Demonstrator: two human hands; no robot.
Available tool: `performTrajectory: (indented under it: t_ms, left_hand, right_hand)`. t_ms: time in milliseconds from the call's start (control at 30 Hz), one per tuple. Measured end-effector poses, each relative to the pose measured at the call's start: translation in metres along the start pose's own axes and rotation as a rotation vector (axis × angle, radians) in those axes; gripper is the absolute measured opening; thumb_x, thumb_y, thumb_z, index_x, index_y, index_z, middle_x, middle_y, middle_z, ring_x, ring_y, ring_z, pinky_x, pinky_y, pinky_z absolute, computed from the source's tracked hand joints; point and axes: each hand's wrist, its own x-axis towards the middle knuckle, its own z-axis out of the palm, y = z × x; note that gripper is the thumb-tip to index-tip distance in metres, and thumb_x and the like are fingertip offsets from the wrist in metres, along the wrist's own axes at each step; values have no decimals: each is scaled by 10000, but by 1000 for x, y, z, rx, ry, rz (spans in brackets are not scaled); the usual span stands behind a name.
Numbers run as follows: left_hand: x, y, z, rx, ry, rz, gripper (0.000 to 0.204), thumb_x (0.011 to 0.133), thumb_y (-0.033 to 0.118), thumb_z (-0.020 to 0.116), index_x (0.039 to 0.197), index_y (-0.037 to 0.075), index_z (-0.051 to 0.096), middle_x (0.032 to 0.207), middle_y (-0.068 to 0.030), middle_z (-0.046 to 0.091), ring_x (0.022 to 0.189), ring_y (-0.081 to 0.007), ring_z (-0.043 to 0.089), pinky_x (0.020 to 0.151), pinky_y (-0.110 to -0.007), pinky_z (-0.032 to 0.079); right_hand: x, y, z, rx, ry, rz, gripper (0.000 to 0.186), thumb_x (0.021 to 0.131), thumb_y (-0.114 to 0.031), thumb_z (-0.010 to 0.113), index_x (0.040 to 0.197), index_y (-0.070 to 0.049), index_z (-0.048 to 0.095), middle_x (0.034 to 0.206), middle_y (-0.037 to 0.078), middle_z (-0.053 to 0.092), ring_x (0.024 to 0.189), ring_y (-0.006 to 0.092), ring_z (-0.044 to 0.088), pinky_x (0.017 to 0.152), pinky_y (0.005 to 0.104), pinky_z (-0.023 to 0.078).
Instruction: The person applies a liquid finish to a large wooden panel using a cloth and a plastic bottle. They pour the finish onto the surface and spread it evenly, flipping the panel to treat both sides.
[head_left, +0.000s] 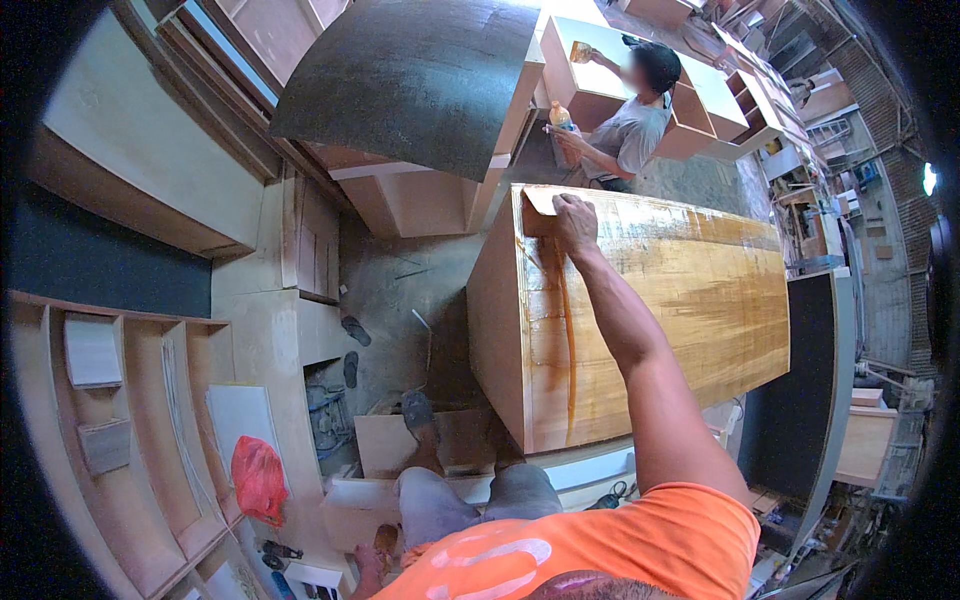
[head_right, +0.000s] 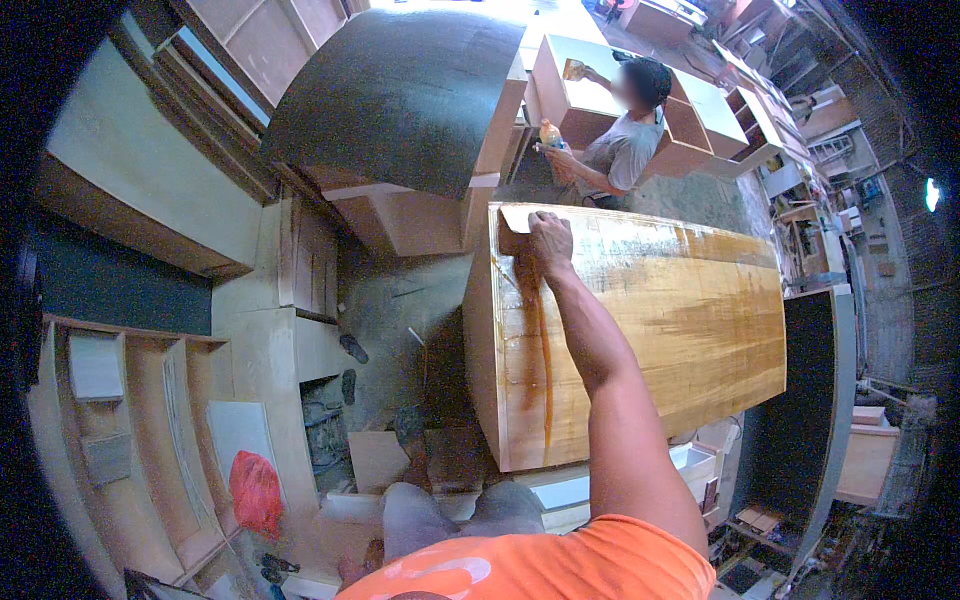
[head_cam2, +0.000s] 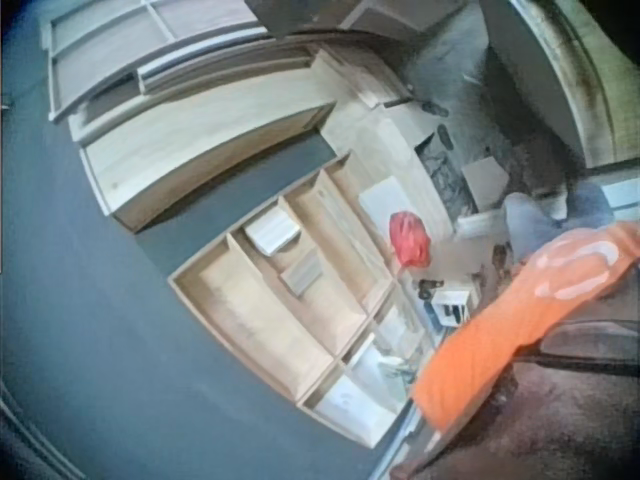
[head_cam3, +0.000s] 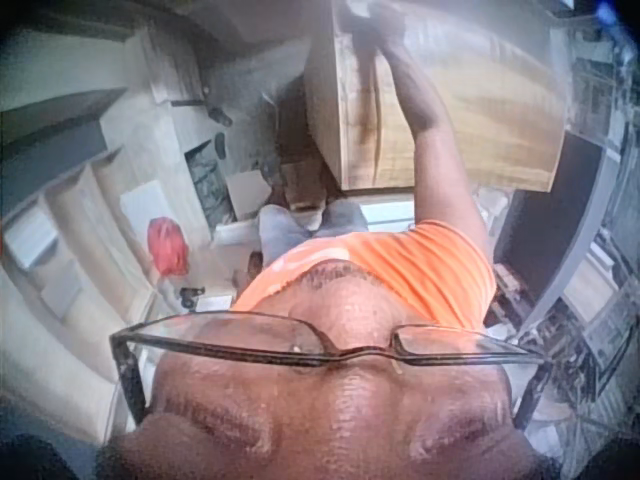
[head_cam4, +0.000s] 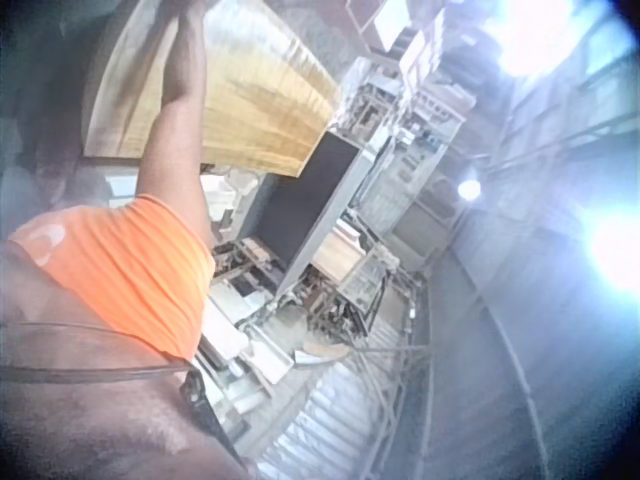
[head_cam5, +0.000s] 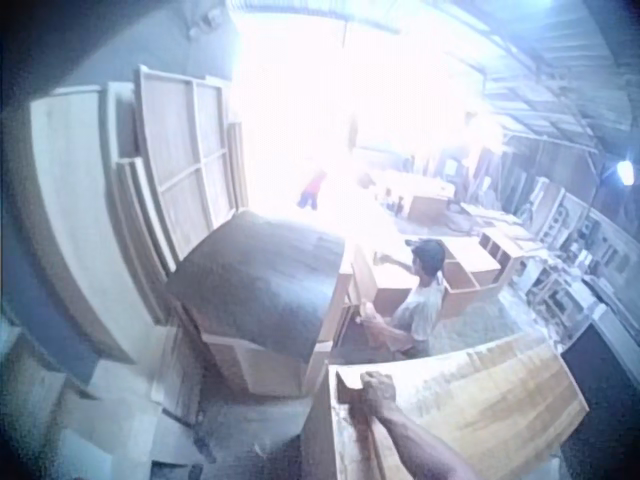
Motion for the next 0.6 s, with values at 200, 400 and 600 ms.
performTrajectory:
  t_ms: [200,400,600]
  left_hand:
    - [-14,-15,20,-55,-60,-63,327,944,274,462,1127,39,597,1030,-173,616,900,-360,591,772,-439,482]
    - [-6,16,29,-74,-112,-24,323,938,301,474,1122,67,598,998,-142,609,854,-339,585,724,-428,488]
    - [0,41,26,-100,-155,28,318,931,327,486,1117,95,598,966,-111,602,808,-318,578,677,-418,493]
  right_hand:
    - [5,-1,12,53,50,14,194,839,-86,535,1002,-84,639,1112,87,677,1068,241,631,885,401,460]
    - [-3,4,0,68,105,7,154,821,-69,536,934,-86,639,1018,83,686,1017,256,643,852,402,466]
    - [13,16,14,-9,-44,-4,114,810,-97,543,855,-105,647,938,91,682,940,257,662,786,420,481]
